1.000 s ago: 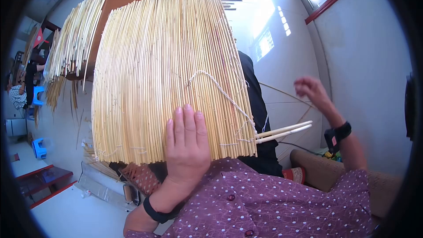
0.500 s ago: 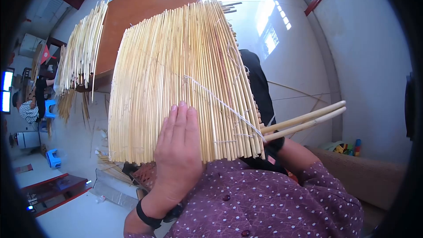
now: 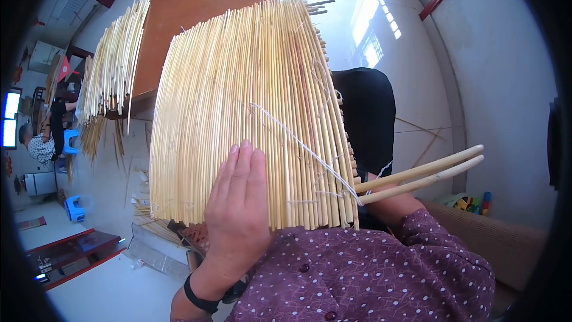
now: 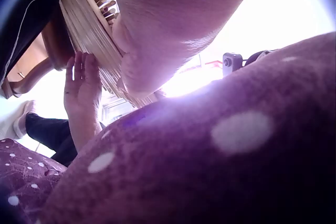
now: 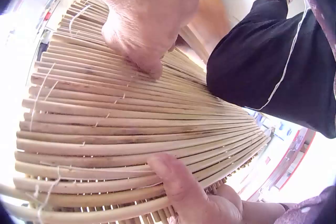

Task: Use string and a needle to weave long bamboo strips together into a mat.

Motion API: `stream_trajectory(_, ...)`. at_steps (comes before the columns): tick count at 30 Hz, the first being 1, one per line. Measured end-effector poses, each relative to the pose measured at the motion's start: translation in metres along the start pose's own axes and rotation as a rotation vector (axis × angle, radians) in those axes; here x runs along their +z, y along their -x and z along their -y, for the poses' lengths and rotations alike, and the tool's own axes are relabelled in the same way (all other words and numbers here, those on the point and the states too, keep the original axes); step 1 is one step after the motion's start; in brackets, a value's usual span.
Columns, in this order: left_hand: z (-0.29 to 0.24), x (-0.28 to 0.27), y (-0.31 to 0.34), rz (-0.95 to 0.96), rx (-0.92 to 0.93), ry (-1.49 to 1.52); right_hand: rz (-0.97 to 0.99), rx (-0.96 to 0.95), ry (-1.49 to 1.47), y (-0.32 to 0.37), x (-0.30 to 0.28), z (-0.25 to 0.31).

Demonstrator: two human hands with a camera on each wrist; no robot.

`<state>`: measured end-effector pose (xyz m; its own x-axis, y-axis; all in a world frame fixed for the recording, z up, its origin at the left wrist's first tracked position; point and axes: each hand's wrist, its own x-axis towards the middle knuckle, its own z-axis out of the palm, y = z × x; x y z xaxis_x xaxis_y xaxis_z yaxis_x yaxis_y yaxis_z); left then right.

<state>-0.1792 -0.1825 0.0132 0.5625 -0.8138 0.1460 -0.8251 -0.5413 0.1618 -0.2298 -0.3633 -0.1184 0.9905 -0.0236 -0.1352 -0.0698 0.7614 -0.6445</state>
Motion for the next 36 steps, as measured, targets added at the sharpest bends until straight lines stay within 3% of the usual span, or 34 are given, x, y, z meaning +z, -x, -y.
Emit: stream_trajectory(36, -0.012, 0.006, 0.003, 0.045, 0.001, -0.090, -0.037, 0.038, -0.124, -0.008, 0.005, 0.006)
